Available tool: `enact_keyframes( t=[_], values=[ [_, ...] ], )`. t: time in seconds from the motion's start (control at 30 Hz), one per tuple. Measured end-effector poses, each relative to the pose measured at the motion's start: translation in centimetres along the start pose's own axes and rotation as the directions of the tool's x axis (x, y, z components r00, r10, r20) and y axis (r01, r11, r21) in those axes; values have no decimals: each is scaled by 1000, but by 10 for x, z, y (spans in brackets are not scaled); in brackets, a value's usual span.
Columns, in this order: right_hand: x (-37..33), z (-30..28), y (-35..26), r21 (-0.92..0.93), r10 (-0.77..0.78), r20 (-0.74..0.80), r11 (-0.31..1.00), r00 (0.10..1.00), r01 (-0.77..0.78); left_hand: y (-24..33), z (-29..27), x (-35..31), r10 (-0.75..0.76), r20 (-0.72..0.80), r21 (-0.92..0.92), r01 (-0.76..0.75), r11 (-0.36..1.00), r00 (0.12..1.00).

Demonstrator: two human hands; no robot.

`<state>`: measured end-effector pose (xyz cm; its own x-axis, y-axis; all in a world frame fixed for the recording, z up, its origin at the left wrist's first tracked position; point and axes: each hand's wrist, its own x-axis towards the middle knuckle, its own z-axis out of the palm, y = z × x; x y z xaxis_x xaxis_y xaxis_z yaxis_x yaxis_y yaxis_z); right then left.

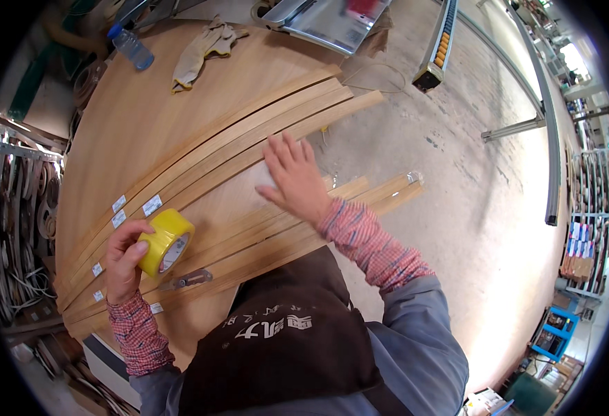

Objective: The person tapes multiple thin wooden planks together on a workbench. They repeatedly pull clear tape from a roll, press it across the planks, and cut it with a utility knife. Another person briefly walks by in the background carrying wood.

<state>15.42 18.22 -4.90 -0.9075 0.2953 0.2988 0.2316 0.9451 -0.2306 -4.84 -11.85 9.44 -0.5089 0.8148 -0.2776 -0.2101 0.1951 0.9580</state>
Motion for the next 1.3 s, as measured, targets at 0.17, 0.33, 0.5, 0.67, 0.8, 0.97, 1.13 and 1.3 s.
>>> enact_keyframes(
  t=[0.17, 0.33, 0.5, 0.67, 0.8, 0.97, 1.13, 1.3],
  values=[
    [30, 6, 60, -120, -78, 114, 989, 990, 92, 8, 26, 22, 6, 20, 70, -7, 997, 1000],
    [19, 5, 53, -156, -101, 73, 981, 992, 112, 14, 43, 39, -31, 15, 63, 30, 998, 999],
    [43, -5, 71, 3, -127, 107, 992, 986, 127, 14, 68, 59, -106, 56, 63, 102, 993, 993],
    [47, -12, 85, 99, -127, 204, 989, 971, 109, 22, 98, 99, -107, 152, 149, 84, 985, 983],
    [41, -14, 77, 265, -145, -21, 953, 989, 145, 23, 104, 109, -104, 192, 214, 62, 975, 976],
    [24, -49, 62, 870, -9, 487, -87, 873, -486, 30, 117, 121, -92, 249, 234, 33, 972, 964],
    [15, -67, 49, 825, -40, 509, -263, 860, -500, 36, 122, 138, -148, 363, 291, 39, 956, 920],
    [4, -69, 44, 771, 45, 587, -335, 808, -541, 40, 126, 151, -106, 451, 326, -54, 944, 886]
  ],
)
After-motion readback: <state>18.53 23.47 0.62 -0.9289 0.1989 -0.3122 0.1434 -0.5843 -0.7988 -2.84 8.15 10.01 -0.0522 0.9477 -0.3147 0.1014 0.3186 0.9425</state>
